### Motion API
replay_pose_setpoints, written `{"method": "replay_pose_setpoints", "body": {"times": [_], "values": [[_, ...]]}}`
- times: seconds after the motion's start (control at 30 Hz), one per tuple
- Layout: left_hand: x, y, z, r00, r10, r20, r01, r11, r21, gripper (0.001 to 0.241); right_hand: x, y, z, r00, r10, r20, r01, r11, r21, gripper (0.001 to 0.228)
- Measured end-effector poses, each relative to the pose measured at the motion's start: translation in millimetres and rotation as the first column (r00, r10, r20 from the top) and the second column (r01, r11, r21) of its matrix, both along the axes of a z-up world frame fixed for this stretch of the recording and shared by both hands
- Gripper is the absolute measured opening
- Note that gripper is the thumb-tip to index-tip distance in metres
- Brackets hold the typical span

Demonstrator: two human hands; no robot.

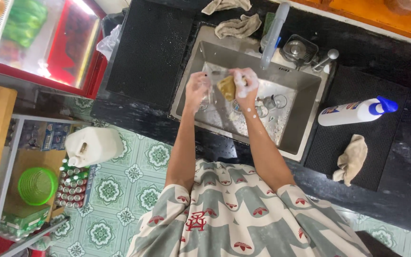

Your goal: Washing and rinsing glassware in a bar sink using a sponge.

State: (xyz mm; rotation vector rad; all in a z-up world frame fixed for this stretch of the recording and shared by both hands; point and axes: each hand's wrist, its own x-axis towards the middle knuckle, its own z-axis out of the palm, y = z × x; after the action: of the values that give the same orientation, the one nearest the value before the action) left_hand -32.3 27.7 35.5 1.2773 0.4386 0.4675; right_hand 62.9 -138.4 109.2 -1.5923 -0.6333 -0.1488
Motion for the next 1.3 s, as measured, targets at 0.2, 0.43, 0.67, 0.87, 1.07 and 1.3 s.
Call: {"method": "replay_pose_setpoints", "body": {"times": [0.2,0.43,0.67,0.87,1.07,1.3], "values": [[9,-1,-35,0.993,-0.094,-0.071,0.073,0.966,-0.247,0.011,5,5,-14,0.985,0.007,-0.173,0.007,0.997,0.083,0.028],[42,-19,-62,0.983,-0.012,0.184,0.051,0.977,-0.209,0.021,-13,10,-22,0.987,-0.036,-0.154,0.043,0.998,0.042,0.025],[32,-18,-59,0.968,-0.053,0.245,0.144,0.917,-0.373,0.033,-17,16,-35,0.995,0.064,0.075,-0.061,0.997,-0.047,0.015],[31,-4,-55,0.990,0.025,0.140,0.059,0.823,-0.565,0.033,-25,20,-30,0.999,-0.045,-0.021,0.044,0.997,-0.061,0.015],[27,-24,-31,0.970,-0.244,0.022,0.151,0.526,-0.837,0.070,-25,15,-27,0.980,-0.196,0.025,0.198,0.976,-0.087,0.013],[19,-74,-214,0.836,-0.453,-0.308,-0.006,0.555,-0.832,0.053,-16,-2,-18,0.957,-0.156,0.243,0.165,0.986,-0.017,0.010]]}}
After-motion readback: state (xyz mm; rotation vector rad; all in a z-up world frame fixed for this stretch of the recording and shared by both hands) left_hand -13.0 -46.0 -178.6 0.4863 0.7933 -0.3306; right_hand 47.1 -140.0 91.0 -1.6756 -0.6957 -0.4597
